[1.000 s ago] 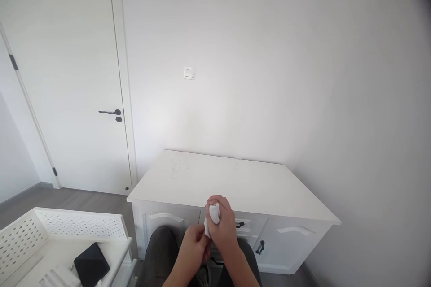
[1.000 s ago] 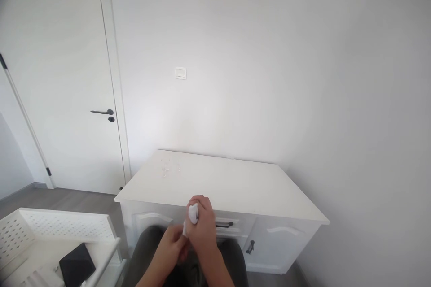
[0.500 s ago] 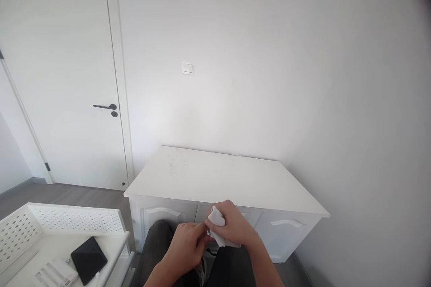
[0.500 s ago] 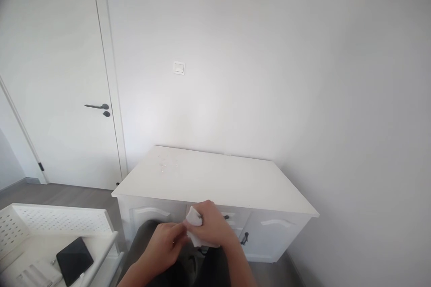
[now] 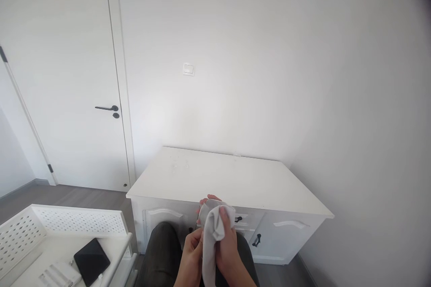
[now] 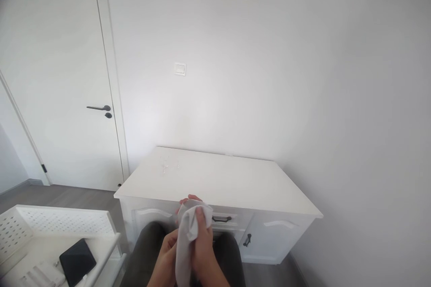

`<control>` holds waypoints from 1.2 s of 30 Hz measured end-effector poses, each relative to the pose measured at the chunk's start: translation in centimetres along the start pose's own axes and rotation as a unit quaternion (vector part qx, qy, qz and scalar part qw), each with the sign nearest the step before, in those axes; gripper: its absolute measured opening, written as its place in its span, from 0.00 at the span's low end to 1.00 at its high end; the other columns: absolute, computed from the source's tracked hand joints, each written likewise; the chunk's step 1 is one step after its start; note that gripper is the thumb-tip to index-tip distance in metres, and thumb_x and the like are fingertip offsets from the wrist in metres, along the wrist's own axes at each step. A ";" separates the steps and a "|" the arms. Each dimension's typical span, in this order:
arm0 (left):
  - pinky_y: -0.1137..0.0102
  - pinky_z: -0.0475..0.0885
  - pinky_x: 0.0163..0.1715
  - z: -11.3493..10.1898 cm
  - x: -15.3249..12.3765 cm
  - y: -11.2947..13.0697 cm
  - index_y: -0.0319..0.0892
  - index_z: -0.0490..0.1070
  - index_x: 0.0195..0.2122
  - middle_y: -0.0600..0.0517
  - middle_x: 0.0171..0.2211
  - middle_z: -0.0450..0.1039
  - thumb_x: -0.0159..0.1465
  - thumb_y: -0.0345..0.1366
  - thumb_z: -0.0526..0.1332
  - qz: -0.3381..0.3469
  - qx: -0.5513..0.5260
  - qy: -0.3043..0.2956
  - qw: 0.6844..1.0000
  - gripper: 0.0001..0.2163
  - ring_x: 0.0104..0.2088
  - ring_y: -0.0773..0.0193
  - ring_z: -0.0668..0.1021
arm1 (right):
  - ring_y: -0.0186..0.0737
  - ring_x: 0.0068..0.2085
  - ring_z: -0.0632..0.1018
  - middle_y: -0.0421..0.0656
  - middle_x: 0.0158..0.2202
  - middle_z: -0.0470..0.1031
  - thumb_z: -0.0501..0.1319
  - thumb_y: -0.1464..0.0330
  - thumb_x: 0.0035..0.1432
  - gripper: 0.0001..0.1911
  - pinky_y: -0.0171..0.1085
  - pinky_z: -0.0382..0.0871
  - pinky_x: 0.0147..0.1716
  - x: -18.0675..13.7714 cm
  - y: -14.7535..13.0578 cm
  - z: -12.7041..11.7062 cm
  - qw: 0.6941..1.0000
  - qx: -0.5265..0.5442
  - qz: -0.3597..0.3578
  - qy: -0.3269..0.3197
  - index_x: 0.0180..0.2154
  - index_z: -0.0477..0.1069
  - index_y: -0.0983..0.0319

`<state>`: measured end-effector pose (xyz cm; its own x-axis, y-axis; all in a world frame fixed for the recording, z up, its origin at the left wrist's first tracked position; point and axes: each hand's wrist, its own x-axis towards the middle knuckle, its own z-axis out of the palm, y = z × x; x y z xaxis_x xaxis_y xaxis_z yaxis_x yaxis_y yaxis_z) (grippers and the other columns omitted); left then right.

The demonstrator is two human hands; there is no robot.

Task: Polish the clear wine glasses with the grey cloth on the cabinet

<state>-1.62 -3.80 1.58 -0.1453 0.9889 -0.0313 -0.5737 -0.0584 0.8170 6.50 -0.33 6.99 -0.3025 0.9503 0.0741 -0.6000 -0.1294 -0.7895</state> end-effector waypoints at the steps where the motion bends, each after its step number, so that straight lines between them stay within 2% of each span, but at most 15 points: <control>1: 0.73 0.63 0.26 0.1 0.0 0.0 0.37 0.78 0.26 0.52 0.22 0.71 0.47 0.53 0.79 -0.013 -0.015 0.030 0.999 0.22 0.25 0.68 0.68 | 0.50 0.48 0.80 0.47 0.52 0.80 0.66 0.48 0.62 0.27 0.44 0.75 0.47 -0.1 0.8 -0.3 1.000 -0.031 0.005 0.006 0.56 0.73 0.55; 4: 0.69 0.72 0.32 0.1 0.3 0.6 0.39 0.81 0.30 0.49 0.26 0.77 0.42 0.48 0.81 -0.061 -0.033 0.092 0.993 0.22 0.31 0.58 0.77 | 0.52 0.57 0.78 0.47 0.55 0.79 0.72 0.52 0.58 0.30 0.45 0.71 0.58 -0.4 2.6 -1.6 0.990 -0.142 0.010 0.007 0.58 0.73 0.56; 7: 0.63 0.77 0.42 -0.5 0.7 1.5 0.41 0.82 0.35 0.46 0.33 0.82 0.43 0.43 0.79 -0.079 -0.018 0.077 0.994 0.20 0.41 0.50 0.82 | 0.53 0.56 0.78 0.47 0.54 0.80 0.73 0.49 0.55 0.31 0.46 0.69 0.59 -0.1 3.7 -2.7 0.984 -0.168 0.025 0.053 0.55 0.74 0.57; 10: 0.61 0.75 0.51 -1.8 1.0 2.5 0.42 0.82 0.40 0.44 0.43 0.83 0.48 0.36 0.75 -0.039 0.045 0.052 0.997 0.17 0.51 0.47 0.80 | 0.54 0.55 0.79 0.47 0.53 0.81 0.74 0.47 0.53 0.32 0.47 0.70 0.57 0.5 3.9 -3.3 0.985 -0.142 0.029 0.089 0.53 0.75 0.58; 12: 0.62 0.74 0.55 -2.7 1.0 3.5 0.43 0.81 0.43 0.44 0.50 0.81 0.50 0.33 0.71 0.016 0.076 0.085 0.993 0.17 0.58 0.47 0.77 | 0.52 0.51 0.80 0.47 0.50 0.82 0.75 0.49 0.52 0.30 0.46 0.71 0.54 0.6 3.5 -3.4 0.987 -0.126 0.021 0.096 0.51 0.75 0.58; 14: 0.62 0.73 0.58 -3.2 1.0 4.6 0.44 0.80 0.47 0.45 0.56 0.78 0.52 0.34 0.71 0.074 0.065 0.106 0.989 0.20 0.62 0.48 0.74 | 0.49 0.44 0.82 0.47 0.43 0.83 0.74 0.49 0.54 0.26 0.45 0.74 0.48 0.4 3.3 -3.2 0.992 -0.102 0.048 0.064 0.46 0.77 0.59; 17: 0.60 0.76 0.54 -2.9 1.0 5.8 0.43 0.76 0.54 0.41 0.57 0.78 0.56 0.44 0.73 0.048 0.019 0.046 0.998 0.24 0.55 0.48 0.80 | 0.47 0.31 0.81 0.45 0.27 0.80 0.73 0.48 0.53 0.24 0.43 0.74 0.35 -0.5 3.8 -2.8 0.984 -0.038 0.154 -0.085 0.38 0.77 0.62; 19: 0.63 0.80 0.40 -2.3 1.1 6.1 0.41 0.75 0.52 0.40 0.46 0.82 0.56 0.48 0.74 -0.013 0.014 0.018 1.000 0.26 0.41 0.52 0.84 | 0.48 0.28 0.80 0.44 0.23 0.76 0.74 0.44 0.49 0.29 0.45 0.74 0.34 -1.0 4.5 -2.6 0.962 -0.008 0.211 -0.172 0.36 0.77 0.63; 21: 0.67 0.77 0.31 -1.6 1.1 6.1 0.39 0.76 0.47 0.45 0.34 0.82 0.53 0.48 0.76 -0.005 0.054 0.035 0.998 0.25 0.30 0.57 0.82 | 0.51 0.32 0.82 0.45 0.27 0.79 0.77 0.45 0.44 0.32 0.49 0.75 0.40 -1.5 5.0 -2.6 0.957 -0.015 0.218 -0.191 0.41 0.79 0.63; 23: 0.68 0.77 0.34 -1.2 1.1 5.9 0.40 0.76 0.42 0.48 0.30 0.80 0.51 0.45 0.77 0.059 0.132 0.074 0.987 0.22 0.31 0.58 0.82 | 0.55 0.42 0.83 0.48 0.39 0.83 0.79 0.50 0.43 0.33 0.51 0.73 0.49 -1.7 5.0 -2.6 0.967 -0.088 0.166 -0.171 0.47 0.79 0.60; 25: 0.67 0.78 0.43 -0.8 0.9 5.6 0.41 0.77 0.40 0.47 0.34 0.81 0.52 0.42 0.77 0.128 0.198 0.092 0.967 0.18 0.39 0.55 0.83 | 0.58 0.52 0.80 0.49 0.47 0.83 0.77 0.55 0.50 0.25 0.51 0.69 0.56 -1.7 4.4 -2.8 0.964 -0.211 0.064 -0.149 0.48 0.80 0.57; 28: 0.66 0.78 0.47 -0.3 0.5 5.2 0.43 0.76 0.43 0.46 0.40 0.82 0.54 0.39 0.76 0.180 0.218 0.098 0.954 0.17 0.44 0.54 0.83 | 0.59 0.53 0.79 0.50 0.46 0.82 0.70 0.57 0.60 0.14 0.51 0.68 0.59 -1.4 3.0 -3.6 0.929 -0.340 -0.046 -0.138 0.43 0.83 0.57; 31: 0.66 0.78 0.47 0.1 0.4 4.9 0.44 0.73 0.44 0.46 0.42 0.81 0.55 0.40 0.75 0.190 0.197 0.149 0.950 0.19 0.46 0.54 0.82 | 0.56 0.49 0.80 0.48 0.44 0.83 0.69 0.52 0.60 0.18 0.49 0.72 0.54 -0.4 2.0 -5.0 0.956 -0.279 -0.003 -0.094 0.44 0.83 0.58; 33: 0.67 0.78 0.48 0.3 0.5 4.9 0.44 0.73 0.44 0.46 0.42 0.80 0.55 0.42 0.76 0.186 0.180 0.189 0.947 0.19 0.49 0.53 0.81 | 0.54 0.50 0.80 0.47 0.46 0.83 0.67 0.46 0.59 0.25 0.48 0.73 0.53 0.5 1.6 -6.0 0.982 -0.187 0.036 0.011 0.46 0.81 0.58; 36: 0.66 0.79 0.46 0.6 0.8 5.2 0.43 0.73 0.44 0.45 0.41 0.80 0.54 0.45 0.76 0.180 0.138 0.181 0.957 0.21 0.47 0.53 0.81 | 0.54 0.60 0.75 0.44 0.54 0.80 0.69 0.43 0.55 0.31 0.46 0.71 0.57 1.6 1.9 -6.3 0.975 -0.119 0.022 0.187 0.52 0.79 0.56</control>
<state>-4.25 -3.20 6.14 -0.5915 0.7968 0.1236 -0.2074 -0.2985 0.9316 9.54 2.71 1.78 -0.0063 0.9879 -0.1552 -0.3908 -0.1453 -0.9089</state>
